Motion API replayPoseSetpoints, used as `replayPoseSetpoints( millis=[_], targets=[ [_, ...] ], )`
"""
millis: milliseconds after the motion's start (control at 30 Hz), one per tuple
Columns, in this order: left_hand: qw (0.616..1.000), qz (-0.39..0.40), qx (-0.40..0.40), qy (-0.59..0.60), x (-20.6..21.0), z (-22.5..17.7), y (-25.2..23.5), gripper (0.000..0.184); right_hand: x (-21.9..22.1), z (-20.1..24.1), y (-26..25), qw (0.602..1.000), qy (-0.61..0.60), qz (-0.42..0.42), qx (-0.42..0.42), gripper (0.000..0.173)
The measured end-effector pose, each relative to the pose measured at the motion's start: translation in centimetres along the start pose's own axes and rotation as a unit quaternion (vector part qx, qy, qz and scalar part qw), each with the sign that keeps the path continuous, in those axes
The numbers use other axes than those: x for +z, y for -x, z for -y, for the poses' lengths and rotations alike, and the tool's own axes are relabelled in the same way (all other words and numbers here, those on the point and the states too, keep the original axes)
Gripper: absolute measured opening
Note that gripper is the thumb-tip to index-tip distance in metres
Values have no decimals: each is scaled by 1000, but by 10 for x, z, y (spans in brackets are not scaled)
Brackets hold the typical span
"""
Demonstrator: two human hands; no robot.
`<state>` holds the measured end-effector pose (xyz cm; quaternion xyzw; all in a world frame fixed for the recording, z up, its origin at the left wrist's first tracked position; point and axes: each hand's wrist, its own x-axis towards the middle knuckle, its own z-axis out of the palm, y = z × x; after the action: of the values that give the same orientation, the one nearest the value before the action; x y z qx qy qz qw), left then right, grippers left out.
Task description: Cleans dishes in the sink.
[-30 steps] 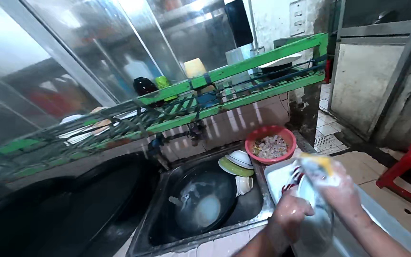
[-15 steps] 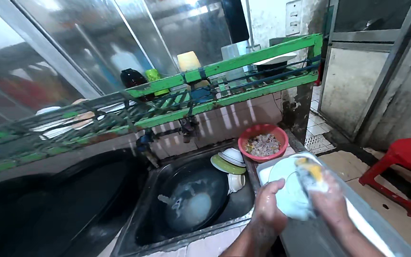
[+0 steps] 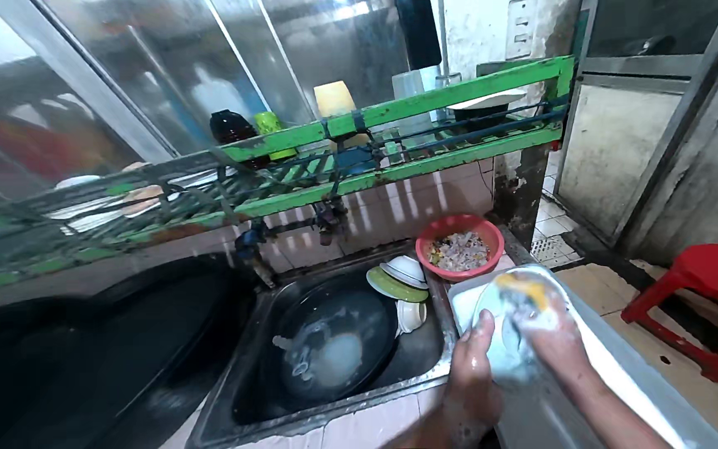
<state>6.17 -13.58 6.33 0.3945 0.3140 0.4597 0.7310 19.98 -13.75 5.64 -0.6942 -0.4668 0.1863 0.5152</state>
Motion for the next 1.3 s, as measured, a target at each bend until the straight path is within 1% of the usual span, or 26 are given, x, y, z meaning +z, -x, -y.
replayPoseSetpoints(
  millis=[67, 100, 167, 233, 300, 333, 367, 433, 500, 567, 633, 667, 700, 767, 800, 867, 900, 967, 1033, 1067, 1100, 1133, 1167, 1200, 1233, 1300],
  targets=[
    [999, 20, 47, -17, -7, -4, 0, 55, -15, -13, -22, 983, -105, -54, 140, 54],
    [996, 10, 78, -31, -11, -6, -4, 62, -20, -19, -28, 967, -169, -90, 169, 53],
    [993, -74, 86, -34, -14, -14, -14, 74, -26, -16, -29, 931, -297, -141, 159, 43],
    [989, -146, -10, -12, -15, -27, -25, 75, -37, -4, -25, 884, -433, -140, 104, 19],
    [981, -114, -152, 46, -26, -35, -32, 72, -56, -1, -27, 840, -535, -68, 64, 25],
    [971, -88, -198, 102, -30, -38, -32, 64, -64, -6, -30, 838, -541, -21, 65, 27],
    [961, -86, -209, 161, -30, -41, -30, 49, -73, -12, -32, 868, -491, 14, 75, 26],
    [955, -68, -185, 222, -29, -41, -26, 26, -82, -23, -32, 962, -245, 29, 114, 37],
    [972, -16, -162, 171, -29, -28, -21, 26, -70, -25, -30, 986, 14, 53, 155, 53],
    [985, 45, -148, 76, -24, -11, -15, 44, -40, -17, -6, 984, 139, 68, 92, 56],
    [984, 103, -143, 28, -15, 4, -7, 57, -8, -7, 25, 990, 127, 64, -6, 60],
    [984, 121, -129, 20, -12, 12, -3, 56, 2, -6, 32, 992, 105, 57, -33, 62],
    [984, 136, -111, 17, -12, 16, 1, 63, 5, -9, 30, 994, 95, 40, -39, 62],
    [985, 139, -98, 8, -8, 15, 11, 91, -8, -23, 10, 995, 99, -16, 6, 57],
    [986, 124, -109, 2, -3, 12, 17, 95, -20, -27, -3, 993, 100, -39, 54, 56],
    [982, 110, -151, -19, 6, 1, 27, 86, -39, -28, -20, 988, 89, -70, 103, 55],
    [979, 113, -167, -39, 7, -4, 29, 77, -42, -22, -17, 990, 91, -65, 82, 55],
    [963, 145, -195, -113, 8, -15, 21, 59, -31, -6, 1, 993, 106, -42, -40, 51],
    [953, 129, -197, -190, 12, -21, 12, 41, -10, 4, 18, 976, 88, -41, -194, 47],
    [954, 114, -181, -210, 13, -23, 10, 50, -5, 4, 19, 972, 71, -47, -217, 47],
    [954, 121, -170, -215, 11, -26, 10, 78, -6, 3, 16, 978, 58, -53, -192, 48],
    [954, 130, -164, -212, 11, -27, 10, 96, -11, 4, 9, 987, 56, -64, -134, 47],
    [959, 128, -153, -201, 10, -27, 10, 101, -18, 5, 2, 993, 55, -75, -68, 47],
    [964, 121, -148, -185, 10, -26, 11, 99, -24, 7, -3, 996, 51, -78, -11, 50],
    [966, 112, -155, -174, 10, -27, 13, 92, -26, 10, -1, 995, 58, -79, -3, 52],
    [962, 107, -176, -178, 8, -30, 11, 60, -16, 14, 16, 989, 71, -71, -104, 49]
  ],
)
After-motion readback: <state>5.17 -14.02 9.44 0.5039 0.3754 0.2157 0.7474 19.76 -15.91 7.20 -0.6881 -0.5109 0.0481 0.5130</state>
